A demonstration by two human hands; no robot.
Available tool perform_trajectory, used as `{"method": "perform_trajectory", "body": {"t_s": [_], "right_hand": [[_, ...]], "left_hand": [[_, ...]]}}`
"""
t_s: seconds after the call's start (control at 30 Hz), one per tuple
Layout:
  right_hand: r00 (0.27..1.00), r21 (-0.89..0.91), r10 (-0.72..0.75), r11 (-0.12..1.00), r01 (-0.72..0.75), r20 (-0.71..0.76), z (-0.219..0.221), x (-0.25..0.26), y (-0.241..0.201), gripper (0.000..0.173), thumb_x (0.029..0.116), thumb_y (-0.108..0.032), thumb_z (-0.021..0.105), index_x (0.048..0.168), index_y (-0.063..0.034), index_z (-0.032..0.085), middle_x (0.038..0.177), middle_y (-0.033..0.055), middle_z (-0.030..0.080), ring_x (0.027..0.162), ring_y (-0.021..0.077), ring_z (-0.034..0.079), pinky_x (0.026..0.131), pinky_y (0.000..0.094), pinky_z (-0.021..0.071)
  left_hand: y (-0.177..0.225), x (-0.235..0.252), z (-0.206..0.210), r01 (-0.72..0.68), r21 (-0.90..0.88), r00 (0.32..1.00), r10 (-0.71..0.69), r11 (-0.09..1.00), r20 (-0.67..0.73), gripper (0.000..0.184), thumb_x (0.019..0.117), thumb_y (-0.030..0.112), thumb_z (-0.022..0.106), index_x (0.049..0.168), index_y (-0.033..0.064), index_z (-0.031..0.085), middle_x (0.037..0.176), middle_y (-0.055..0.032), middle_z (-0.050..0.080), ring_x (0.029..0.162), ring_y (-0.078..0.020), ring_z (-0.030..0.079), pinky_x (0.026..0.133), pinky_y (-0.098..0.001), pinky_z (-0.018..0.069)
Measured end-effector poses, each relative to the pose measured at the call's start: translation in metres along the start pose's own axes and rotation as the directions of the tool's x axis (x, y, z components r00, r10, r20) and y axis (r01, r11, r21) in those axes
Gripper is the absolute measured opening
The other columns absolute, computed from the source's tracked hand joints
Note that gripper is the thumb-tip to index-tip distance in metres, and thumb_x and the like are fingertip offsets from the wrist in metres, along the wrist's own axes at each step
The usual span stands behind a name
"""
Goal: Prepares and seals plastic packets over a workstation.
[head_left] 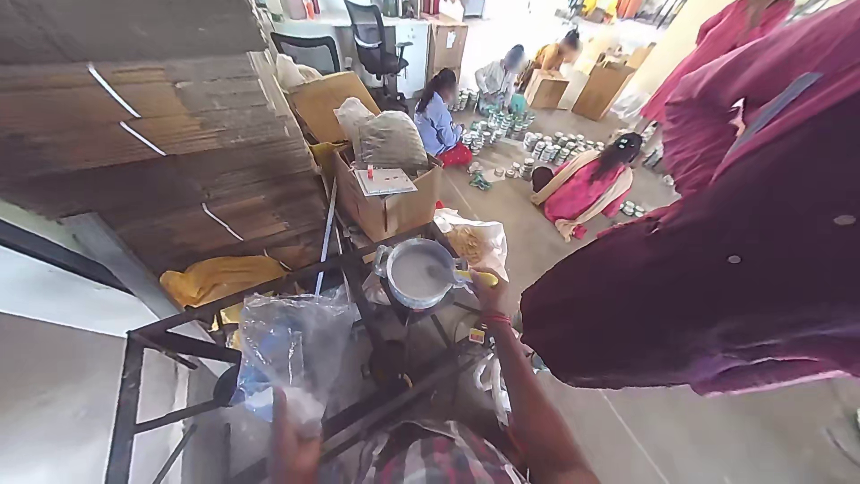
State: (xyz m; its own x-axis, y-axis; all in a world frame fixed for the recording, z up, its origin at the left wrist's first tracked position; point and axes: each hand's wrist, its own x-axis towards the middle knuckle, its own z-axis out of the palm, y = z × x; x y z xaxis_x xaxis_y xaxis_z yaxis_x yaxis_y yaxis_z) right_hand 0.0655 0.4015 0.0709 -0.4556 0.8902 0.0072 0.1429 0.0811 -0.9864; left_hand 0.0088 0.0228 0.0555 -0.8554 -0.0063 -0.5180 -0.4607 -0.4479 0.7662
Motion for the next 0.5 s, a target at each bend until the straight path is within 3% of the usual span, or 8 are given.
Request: {"method": "perform_trajectory", "body": {"t_s": [0.13,0.27,0.33,0.5], "right_hand": [[0.997,-0.030,-0.007,1.000,0.009,0.072,0.000,-0.006,-0.002,0.015,0.0958,-0.013,0.072,0.105,-0.0014,0.074,0.092,0.0111,0.075,0.077,0.0172,0.074,0.075,0.0361,0.0637],[0.999,-0.150,-0.030,0.988,0.026,-0.025,-0.009,0.000,-0.006,0.017,0.0959,-0.018,0.072,0.104,-0.0041,0.075,0.090,0.0110,0.075,0.078,0.0197,0.072,0.078,0.0421,0.0610],[0.999,-0.119,-0.023,0.993,0.017,-0.045,-0.001,0.001,-0.006,0.017,0.0969,-0.017,0.071,0.107,-0.0031,0.074,0.092,0.0120,0.074,0.078,0.0191,0.072,0.078,0.0409,0.0608],[0.997,-0.074,0.020,0.997,-0.014,0.076,0.001,-0.002,-0.013,0.016,0.0961,-0.015,0.072,0.105,-0.0018,0.073,0.090,0.0109,0.075,0.074,0.0169,0.073,0.073,0.0355,0.0636]], "left_hand": [[0.000,0.000,0.003,0.005,-0.010,1.000,-0.005,1.000,0.013,0.033,0.1099,0.046,0.040,0.116,0.0181,0.057,0.095,0.0057,0.069,0.083,-0.0042,0.069,0.069,-0.0244,0.0602],[0.001,-0.002,0.005,0.018,-0.013,0.999,-0.017,1.000,0.027,0.035,0.1095,0.049,0.039,0.113,0.0196,0.058,0.092,0.0059,0.070,0.079,-0.0045,0.070,0.065,-0.0237,0.0600],[0.000,-0.002,0.005,0.017,-0.024,0.999,-0.016,1.000,0.046,0.035,0.1102,0.047,0.038,0.114,0.0187,0.057,0.093,0.0057,0.070,0.080,-0.0053,0.070,0.066,-0.0240,0.0604],[-0.001,0.001,0.002,0.028,-0.025,0.999,-0.027,0.999,0.035,0.034,0.1098,0.048,0.039,0.115,0.0191,0.057,0.094,0.0052,0.070,0.082,-0.0048,0.070,0.067,-0.0240,0.0602]]}}
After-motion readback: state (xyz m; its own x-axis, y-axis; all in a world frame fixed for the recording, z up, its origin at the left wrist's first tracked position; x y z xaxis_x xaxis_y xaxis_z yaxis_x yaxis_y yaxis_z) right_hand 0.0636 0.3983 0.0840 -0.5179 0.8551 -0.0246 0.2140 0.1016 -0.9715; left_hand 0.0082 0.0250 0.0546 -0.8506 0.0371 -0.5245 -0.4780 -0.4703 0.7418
